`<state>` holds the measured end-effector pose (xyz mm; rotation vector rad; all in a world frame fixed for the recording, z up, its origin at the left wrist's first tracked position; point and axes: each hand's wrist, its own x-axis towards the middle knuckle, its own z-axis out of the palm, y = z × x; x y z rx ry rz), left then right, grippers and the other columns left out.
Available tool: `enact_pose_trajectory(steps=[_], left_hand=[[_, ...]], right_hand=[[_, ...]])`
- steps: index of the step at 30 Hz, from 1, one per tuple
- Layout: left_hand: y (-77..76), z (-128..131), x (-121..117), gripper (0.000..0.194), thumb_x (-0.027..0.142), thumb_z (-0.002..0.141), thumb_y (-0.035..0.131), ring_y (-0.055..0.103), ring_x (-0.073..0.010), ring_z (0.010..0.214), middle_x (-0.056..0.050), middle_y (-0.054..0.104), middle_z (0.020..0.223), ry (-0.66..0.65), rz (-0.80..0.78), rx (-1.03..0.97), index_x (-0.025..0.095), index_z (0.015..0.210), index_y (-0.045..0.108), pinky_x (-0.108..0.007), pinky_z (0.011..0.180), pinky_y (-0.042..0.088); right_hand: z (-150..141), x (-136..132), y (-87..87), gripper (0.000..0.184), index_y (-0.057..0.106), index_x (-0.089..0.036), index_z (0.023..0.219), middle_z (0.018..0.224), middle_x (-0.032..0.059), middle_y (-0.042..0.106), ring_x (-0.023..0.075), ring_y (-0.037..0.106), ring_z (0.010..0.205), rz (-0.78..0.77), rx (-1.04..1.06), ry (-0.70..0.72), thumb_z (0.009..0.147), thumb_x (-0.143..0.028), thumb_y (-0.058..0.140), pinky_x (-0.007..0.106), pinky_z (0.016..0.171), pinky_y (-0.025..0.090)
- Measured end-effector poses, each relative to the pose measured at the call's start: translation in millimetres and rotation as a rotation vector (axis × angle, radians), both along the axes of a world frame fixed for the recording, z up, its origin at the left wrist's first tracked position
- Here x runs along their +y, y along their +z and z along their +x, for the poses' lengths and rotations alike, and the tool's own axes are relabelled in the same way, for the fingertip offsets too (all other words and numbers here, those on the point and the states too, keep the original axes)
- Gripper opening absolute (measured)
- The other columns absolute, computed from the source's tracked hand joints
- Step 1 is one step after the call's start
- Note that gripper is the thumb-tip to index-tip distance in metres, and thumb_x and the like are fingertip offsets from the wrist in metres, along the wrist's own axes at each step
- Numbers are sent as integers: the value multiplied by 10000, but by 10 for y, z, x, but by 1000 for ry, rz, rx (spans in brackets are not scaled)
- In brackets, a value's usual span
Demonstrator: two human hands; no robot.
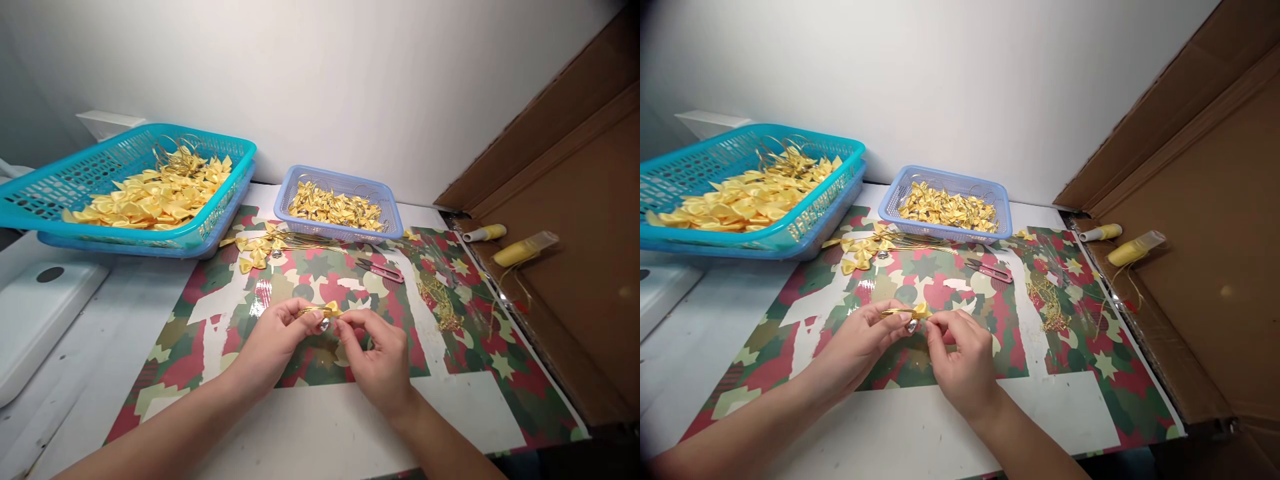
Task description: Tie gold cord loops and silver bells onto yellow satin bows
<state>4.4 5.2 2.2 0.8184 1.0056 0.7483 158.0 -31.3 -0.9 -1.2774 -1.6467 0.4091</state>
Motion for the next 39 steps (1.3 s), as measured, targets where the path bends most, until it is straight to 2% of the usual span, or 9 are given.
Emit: enact_pose_trajectory(steps=[10,18,33,39], left_hand=[[115,18,-23,239,367,693,734,544,-138,682,-5,607,685,-3,44,51,173,672,596,-236,655,443],[95,10,-27,207,340,699,736,566,-133,670,5,618,679,32,61,22,187,653,605,-226,637,461],[85,19,-44,262,375,717,724,538,-131,665,0,590,681,38,145,37,182,628,573,-236,633,461],[74,19,-26,244,350,705,733,544,-129,656,5,597,677,19,74,-22,181,630,574,-237,627,456]], right_hand=[[-6,3,2,142,627,-192,772,671,7,678,128,613,582,-30,17,-6,849,-105,546,241,521,501],[-4,-9,6,132,628,-187,766,649,-3,660,117,607,576,-87,65,1,845,-111,554,225,518,491],[-1,-7,20,144,633,-194,753,631,-1,669,124,604,542,-61,36,-8,835,-112,548,233,477,471],[0,-10,-13,108,638,-188,779,668,11,682,137,655,604,-175,180,46,842,-140,565,229,536,528]])
